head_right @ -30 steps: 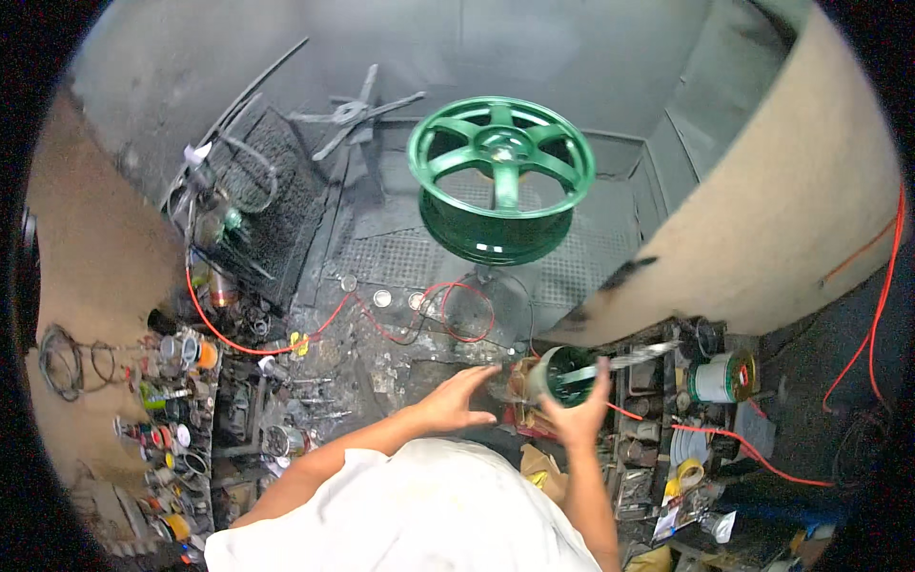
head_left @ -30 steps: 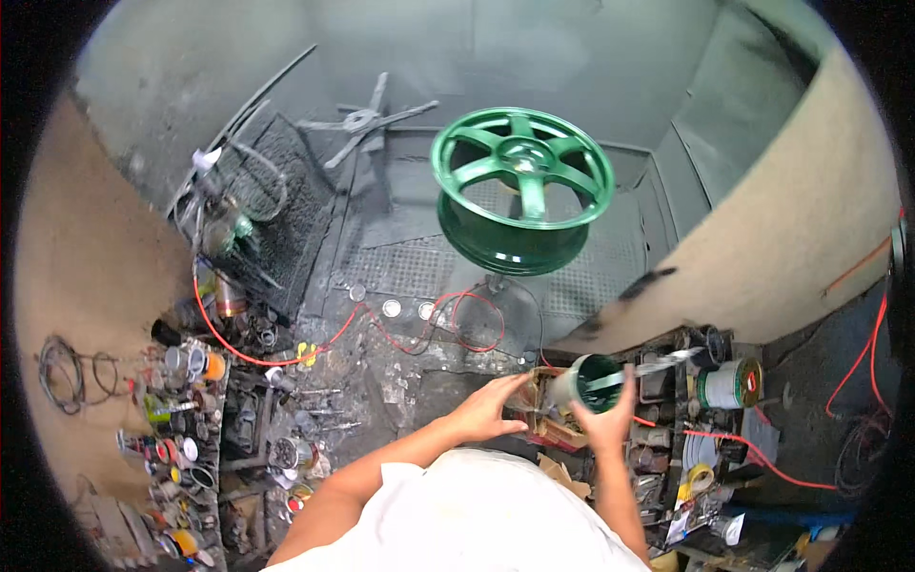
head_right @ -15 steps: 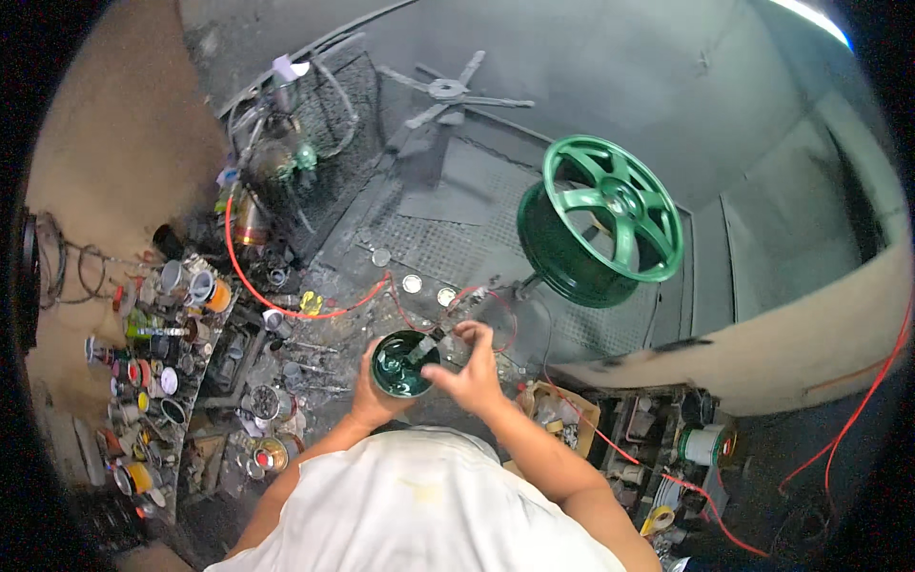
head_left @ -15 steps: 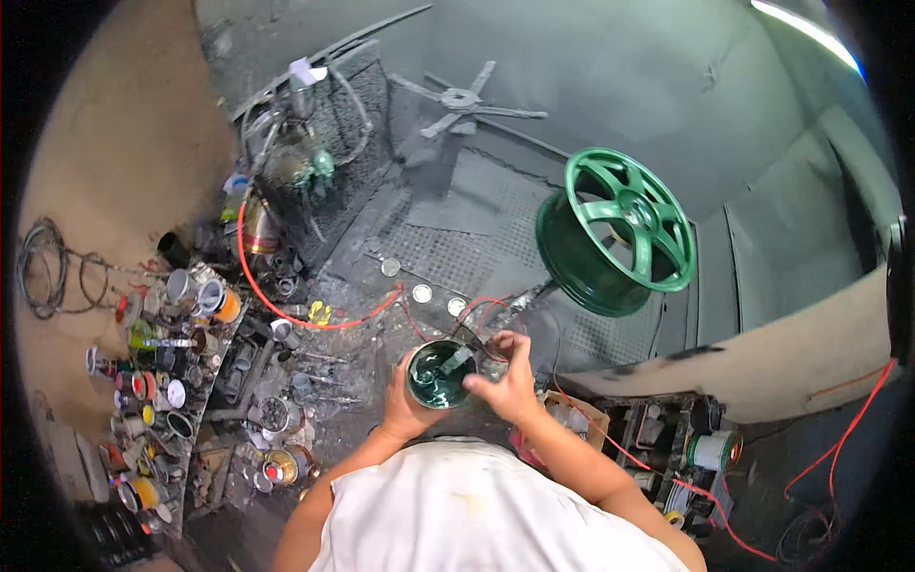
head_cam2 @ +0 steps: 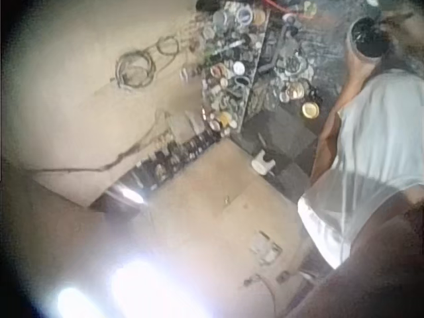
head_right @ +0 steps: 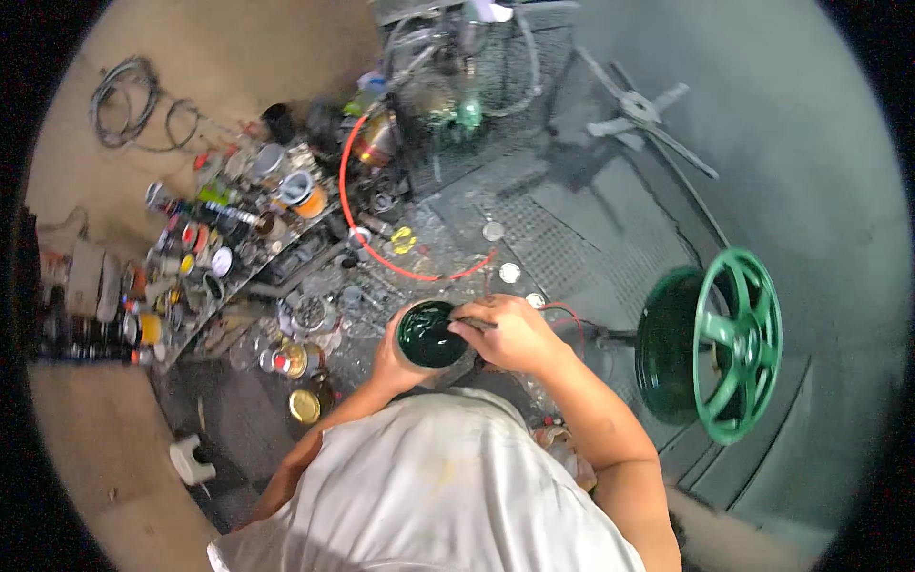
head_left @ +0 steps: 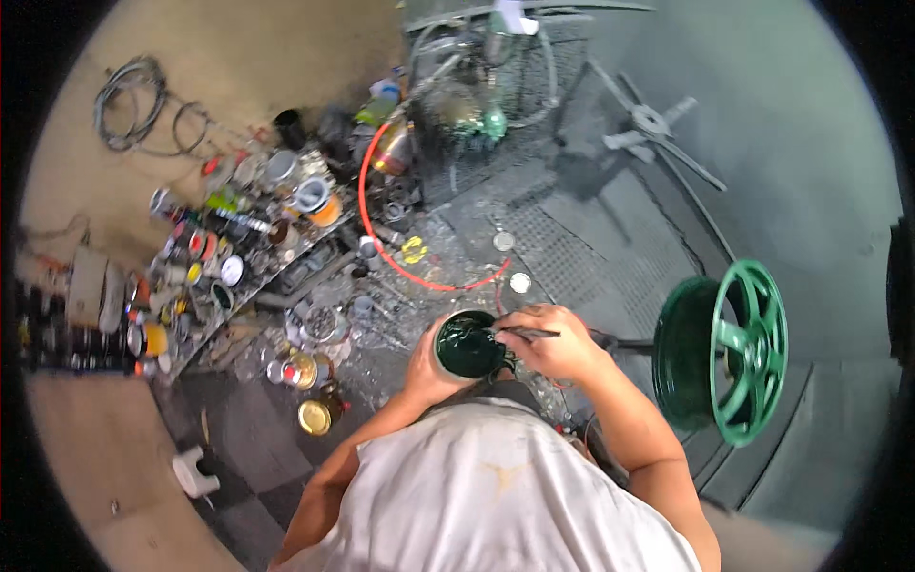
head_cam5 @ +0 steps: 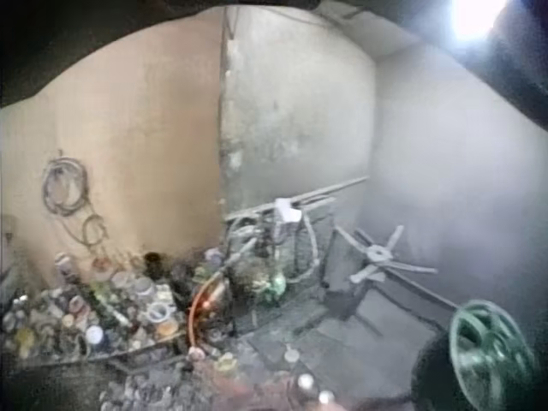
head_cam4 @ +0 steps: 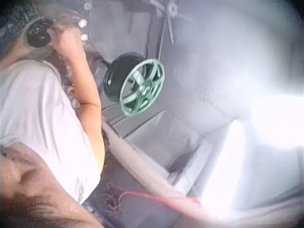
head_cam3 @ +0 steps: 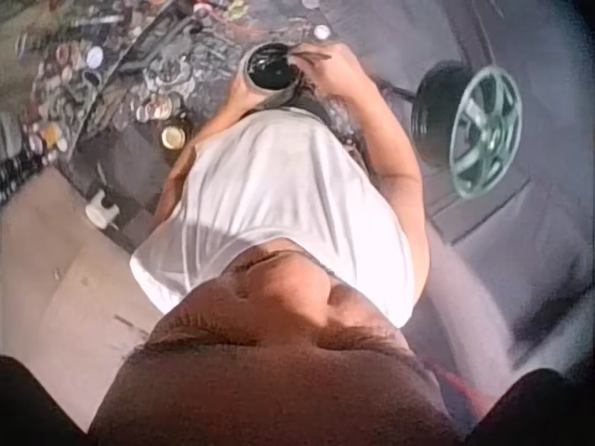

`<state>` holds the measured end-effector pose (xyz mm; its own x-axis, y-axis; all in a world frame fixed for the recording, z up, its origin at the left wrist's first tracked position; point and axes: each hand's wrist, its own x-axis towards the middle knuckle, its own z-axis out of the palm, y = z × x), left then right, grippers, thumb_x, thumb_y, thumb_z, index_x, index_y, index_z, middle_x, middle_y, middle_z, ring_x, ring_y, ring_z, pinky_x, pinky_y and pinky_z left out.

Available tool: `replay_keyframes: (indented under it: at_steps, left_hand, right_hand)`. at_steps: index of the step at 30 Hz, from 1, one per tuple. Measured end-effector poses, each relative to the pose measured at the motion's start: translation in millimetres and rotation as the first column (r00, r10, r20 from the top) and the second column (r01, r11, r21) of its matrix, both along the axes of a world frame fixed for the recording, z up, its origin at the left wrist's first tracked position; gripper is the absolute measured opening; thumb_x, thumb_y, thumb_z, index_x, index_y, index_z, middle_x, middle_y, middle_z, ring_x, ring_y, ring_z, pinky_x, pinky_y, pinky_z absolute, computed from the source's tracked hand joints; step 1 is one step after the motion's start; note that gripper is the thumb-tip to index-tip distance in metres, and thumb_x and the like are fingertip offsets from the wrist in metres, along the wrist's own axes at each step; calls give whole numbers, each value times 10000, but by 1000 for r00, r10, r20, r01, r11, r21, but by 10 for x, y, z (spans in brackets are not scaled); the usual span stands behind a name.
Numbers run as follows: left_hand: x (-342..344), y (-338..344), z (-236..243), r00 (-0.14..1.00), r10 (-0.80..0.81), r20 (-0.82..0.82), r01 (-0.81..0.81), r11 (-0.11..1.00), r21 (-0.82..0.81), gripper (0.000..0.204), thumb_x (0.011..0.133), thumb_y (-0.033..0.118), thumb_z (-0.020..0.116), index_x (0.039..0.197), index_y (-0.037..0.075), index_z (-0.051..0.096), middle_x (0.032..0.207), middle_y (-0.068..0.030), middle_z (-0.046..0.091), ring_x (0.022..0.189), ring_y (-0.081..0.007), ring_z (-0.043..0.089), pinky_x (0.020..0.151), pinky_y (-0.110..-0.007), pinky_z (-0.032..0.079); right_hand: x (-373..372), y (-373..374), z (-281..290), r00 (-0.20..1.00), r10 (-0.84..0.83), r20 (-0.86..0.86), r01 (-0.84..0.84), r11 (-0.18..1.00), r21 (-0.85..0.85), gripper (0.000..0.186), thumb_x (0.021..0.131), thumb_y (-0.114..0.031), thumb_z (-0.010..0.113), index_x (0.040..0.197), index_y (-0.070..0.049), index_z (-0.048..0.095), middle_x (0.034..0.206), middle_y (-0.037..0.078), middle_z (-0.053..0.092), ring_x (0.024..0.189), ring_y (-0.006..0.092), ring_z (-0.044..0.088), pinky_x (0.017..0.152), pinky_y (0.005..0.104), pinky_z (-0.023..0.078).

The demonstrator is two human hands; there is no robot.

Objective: The person spray paints a car wheel rim using a paint spray gun, turns the wheel over, refills the spray gun with paint, and spray paints the front face of the wheel rim.

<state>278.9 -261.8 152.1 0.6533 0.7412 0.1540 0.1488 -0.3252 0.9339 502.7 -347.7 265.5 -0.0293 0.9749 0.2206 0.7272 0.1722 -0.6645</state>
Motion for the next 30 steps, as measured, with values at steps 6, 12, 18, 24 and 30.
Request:
replay_keyframes:
  at_steps: [6,12,18,24,30]
  left_hand:
    - [704,194,190,979,205,-9,-204,978,42,870,595,216,950,1362,40,578,1304,-173,678,1218,-361,657,1041,-446,520]
    - [1160,329,269,940,340,34,-341,933,112,927,567,219,966,1374,29,551,1301,-168,666,1210,-361,652,1040,-445,518]
    - [1268,540,370,945,326,34,-327,932,154,926,580,225,965,1382,34,544,1310,-174,653,1210,-374,643,1039,-446,516]
    - [1294,963,532,977,209,35,-211,971,109,813,617,197,943,1329,35,584,1220,-166,708,1125,-356,692,982,-429,541]
    - [1348,1371,535,975,205,88,-217,961,169,810,628,229,944,1335,56,589,1249,-165,691,1170,-371,665,1009,-448,525]
  right_hand:
    - [611,364,160,967,94,-238,-120,988,-99,176,920,-146,752,1050,-29,765,1011,172,768,898,353,743,793,420,593]
    - [1148,720,278,984,171,-39,-173,983,-59,177,907,-157,768,1057,-63,760,929,165,757,843,362,734,778,433,591]
    - [1298,1054,301,965,224,-135,-220,974,47,140,913,-127,747,1031,-53,742,911,146,747,783,370,712,745,438,572]
    - [1273,1127,239,960,58,-274,-98,986,-132,161,960,-145,706,1071,-31,731,923,166,735,800,340,718,726,406,561]
    - [1321,1360,344,991,-61,-118,52,996,-75,161,985,-152,679,1069,-22,726,926,188,733,809,345,720,734,394,564]
